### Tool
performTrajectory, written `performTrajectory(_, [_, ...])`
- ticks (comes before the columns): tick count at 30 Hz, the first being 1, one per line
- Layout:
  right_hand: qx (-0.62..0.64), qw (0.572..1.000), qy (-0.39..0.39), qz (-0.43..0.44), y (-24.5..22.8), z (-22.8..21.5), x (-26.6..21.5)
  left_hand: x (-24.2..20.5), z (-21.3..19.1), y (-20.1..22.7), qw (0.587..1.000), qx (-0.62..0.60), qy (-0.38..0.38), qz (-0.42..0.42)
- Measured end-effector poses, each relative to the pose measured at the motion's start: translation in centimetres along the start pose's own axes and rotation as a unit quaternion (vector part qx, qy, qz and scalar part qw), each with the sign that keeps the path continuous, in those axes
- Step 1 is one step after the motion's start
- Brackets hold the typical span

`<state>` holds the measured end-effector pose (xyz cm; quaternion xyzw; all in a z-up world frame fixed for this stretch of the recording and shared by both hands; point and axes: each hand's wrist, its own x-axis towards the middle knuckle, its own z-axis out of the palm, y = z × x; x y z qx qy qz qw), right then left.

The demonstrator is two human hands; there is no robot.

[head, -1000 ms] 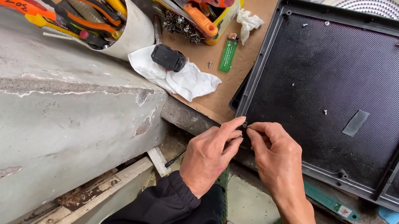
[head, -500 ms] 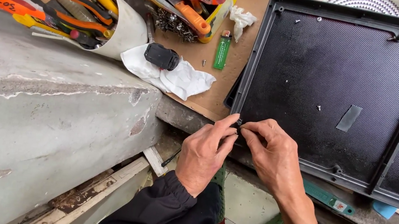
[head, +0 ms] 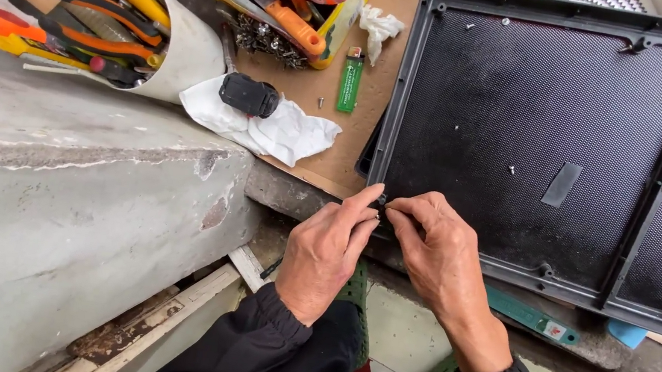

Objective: Repairing a black plastic casing by melting and fusing the plastic with a soldering iron and trimming materials with scissors.

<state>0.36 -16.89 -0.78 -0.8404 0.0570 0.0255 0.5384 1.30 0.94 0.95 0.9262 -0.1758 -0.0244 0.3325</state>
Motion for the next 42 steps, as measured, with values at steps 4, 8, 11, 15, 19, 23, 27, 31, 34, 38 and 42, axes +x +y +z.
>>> performTrajectory(4, [-0.005,1.0,-0.01,-0.006,-0.4,0.3,-0.2,-0.2,0.3,-0.3,1.0,0.013,0.008,0.003])
performTrajectory(8, [-0.006,1.0,-0.022,-0.021,-0.3,0.2,-0.3,-0.2,0.2,0.0,1.0,0.019,0.017,0.0])
performTrajectory(11, [-0.007,0.999,-0.026,-0.027,-0.3,0.0,-0.2,-0.1,0.3,0.0,1.0,0.015,0.019,-0.002])
performTrajectory(15, [-0.005,0.999,-0.02,-0.037,-0.2,0.0,-0.2,0.0,0.0,0.2,1.0,-0.007,0.023,-0.016])
performTrajectory(19, [-0.006,0.999,-0.022,-0.033,0.1,-0.1,-0.2,-0.1,0.1,0.1,0.999,-0.011,0.025,-0.023])
performTrajectory(23, [-0.004,0.999,-0.023,-0.036,0.1,0.0,-0.1,-0.1,0.3,0.0,0.999,-0.017,0.03,-0.022])
performTrajectory(27, [-0.01,0.999,-0.027,-0.036,-0.2,-0.1,-0.2,-0.2,0.4,-0.2,0.999,-0.018,0.036,-0.016])
performTrajectory(31, [-0.007,0.999,-0.033,-0.041,-0.3,-0.3,-0.1,-0.8,0.2,-0.4,0.999,-0.02,0.047,-0.016])
performTrajectory(34, [-0.001,0.999,-0.035,-0.036,-0.3,-0.5,0.0,-1.1,0.1,-0.9,0.998,-0.021,0.047,-0.019])
performTrajectory(38, [-0.002,0.998,-0.047,-0.05,-0.8,-0.9,0.0,-1.3,0.3,-2.0,0.999,-0.022,0.033,-0.018])
performTrajectory(42, [-0.006,0.997,-0.058,-0.048,-0.1,-0.9,-0.1,-1.3,1.3,-3.3,0.996,-0.076,0.019,-0.036])
